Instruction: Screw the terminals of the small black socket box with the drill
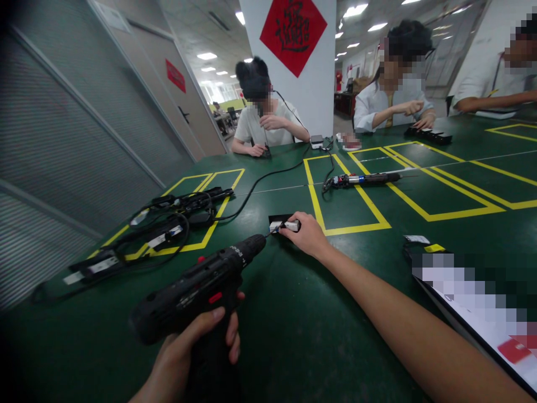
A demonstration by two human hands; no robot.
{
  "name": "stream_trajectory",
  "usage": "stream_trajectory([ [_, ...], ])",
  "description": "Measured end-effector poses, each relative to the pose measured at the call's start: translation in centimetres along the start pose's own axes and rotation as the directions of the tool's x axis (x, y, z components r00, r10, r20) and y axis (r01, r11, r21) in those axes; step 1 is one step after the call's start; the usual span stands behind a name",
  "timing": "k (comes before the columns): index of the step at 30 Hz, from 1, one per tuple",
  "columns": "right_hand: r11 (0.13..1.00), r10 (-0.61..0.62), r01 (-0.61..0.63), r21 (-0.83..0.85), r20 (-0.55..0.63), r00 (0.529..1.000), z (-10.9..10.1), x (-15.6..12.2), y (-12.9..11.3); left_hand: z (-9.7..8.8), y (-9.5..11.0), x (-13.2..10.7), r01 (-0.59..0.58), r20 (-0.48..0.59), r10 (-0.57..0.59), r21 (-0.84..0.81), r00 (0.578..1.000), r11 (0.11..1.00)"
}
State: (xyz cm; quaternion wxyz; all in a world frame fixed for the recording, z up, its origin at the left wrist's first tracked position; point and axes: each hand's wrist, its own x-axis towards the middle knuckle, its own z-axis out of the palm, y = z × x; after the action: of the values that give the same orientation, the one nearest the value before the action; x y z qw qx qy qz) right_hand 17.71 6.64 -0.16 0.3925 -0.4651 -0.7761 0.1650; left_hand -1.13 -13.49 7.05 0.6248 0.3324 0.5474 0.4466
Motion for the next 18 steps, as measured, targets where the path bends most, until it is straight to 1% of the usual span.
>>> stream_trajectory([
  [7, 1.0, 0.002, -0.002, 0.001, 0.0, 1.0, 0.1, 0.05, 0.23, -0.03, -0.03, 0.06, 0.005, 0.005, -0.005, 0.006, 1.0, 1.0],
  [14, 1.0, 0.004, -0.004, 0.013, 0.0, 1.0, 0.01, 0.02, 0.09, -0.3, -0.11, 0.25, -0.014, 0.034, 0.014, 0.009, 0.999, 1.0],
  [18, 1.0, 0.007, -0.007, 0.017, 0.006, 1.0, -0.04, 0.02, 0.09, -0.31, -0.04, 0.27, -0.018, 0.033, 0.017, 0.01, 0.999, 1.0],
])
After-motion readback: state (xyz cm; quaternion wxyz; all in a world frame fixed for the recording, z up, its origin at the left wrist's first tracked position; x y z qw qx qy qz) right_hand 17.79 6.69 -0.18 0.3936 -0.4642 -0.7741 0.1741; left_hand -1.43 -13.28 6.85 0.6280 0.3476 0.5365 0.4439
